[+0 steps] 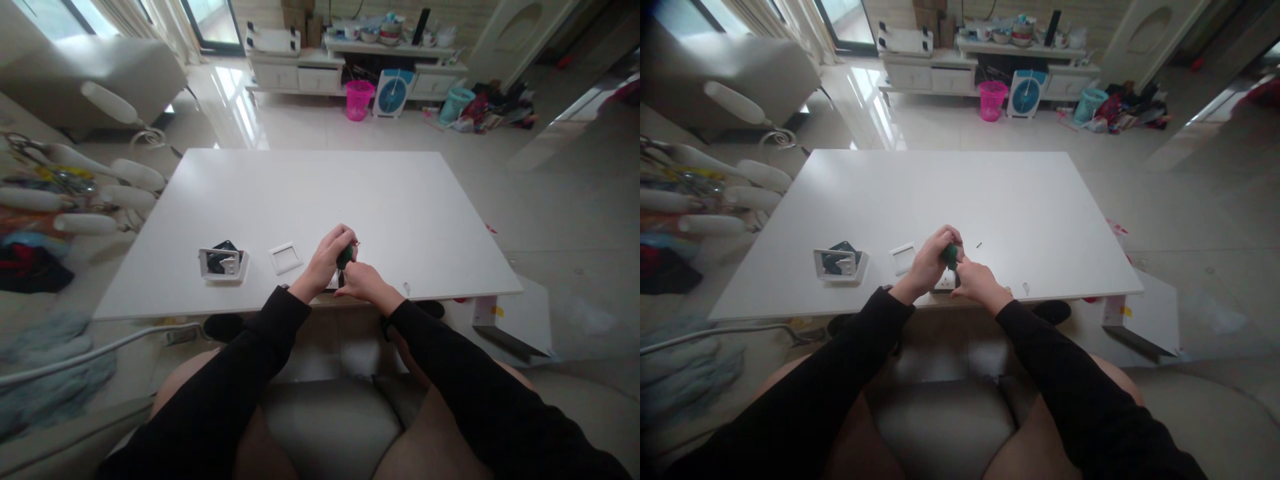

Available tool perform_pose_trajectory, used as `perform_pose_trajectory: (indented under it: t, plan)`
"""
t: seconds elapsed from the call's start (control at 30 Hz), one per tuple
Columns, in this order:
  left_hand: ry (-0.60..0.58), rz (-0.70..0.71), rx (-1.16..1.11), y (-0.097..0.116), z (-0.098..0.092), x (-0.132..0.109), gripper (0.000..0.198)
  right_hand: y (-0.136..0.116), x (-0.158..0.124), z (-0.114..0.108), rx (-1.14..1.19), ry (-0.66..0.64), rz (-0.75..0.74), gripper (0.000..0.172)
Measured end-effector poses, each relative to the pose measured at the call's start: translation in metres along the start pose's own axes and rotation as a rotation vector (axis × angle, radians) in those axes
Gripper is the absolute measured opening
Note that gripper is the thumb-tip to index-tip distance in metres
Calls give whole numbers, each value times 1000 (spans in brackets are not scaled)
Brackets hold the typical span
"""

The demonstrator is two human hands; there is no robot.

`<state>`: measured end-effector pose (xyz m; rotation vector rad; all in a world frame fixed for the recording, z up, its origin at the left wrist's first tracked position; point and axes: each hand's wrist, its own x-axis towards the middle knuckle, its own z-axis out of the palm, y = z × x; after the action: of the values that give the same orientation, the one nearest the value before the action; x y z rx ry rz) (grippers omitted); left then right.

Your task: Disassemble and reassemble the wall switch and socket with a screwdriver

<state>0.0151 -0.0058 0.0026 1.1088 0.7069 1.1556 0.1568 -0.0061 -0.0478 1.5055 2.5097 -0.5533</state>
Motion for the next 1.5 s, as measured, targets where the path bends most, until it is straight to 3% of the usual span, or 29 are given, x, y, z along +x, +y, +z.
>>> perform_pose_trajectory:
  t: [0.23, 0.47, 0.57, 0.77, 0.93, 1.03, 1.2, 1.33, 1.5]
  plan:
    - [24, 50, 224, 9, 6, -1, 41, -1, -3, -2, 25, 11, -2, 61]
    - [-2, 1, 39, 3, 6, -2, 39, -1, -1, -1, 13, -9, 7, 51]
    - [-19, -16, 66, -1, 6, -2, 35, -1, -2, -1, 20, -11, 2, 48]
    - [78, 63, 223, 2, 1, 1, 30, -2, -3, -1, 68, 27, 7, 66]
    - [94, 16, -10, -1, 0, 2, 39, -3, -3, -1, 64, 34, 18, 71]
    - [81, 9, -121, -6, 3, 1, 33, -2, -2, 0, 63, 22, 30, 67]
    - [19, -54, -44, -5, 5, 0, 31, 0, -2, 2, 70, 15, 23, 56]
    - [45, -42, 69, -1, 3, 3, 39, 0, -1, 2, 78, 19, 19, 63]
    - [28, 3, -51, -7, 1, 5, 41, -1, 0, 0, 48, -1, 25, 66]
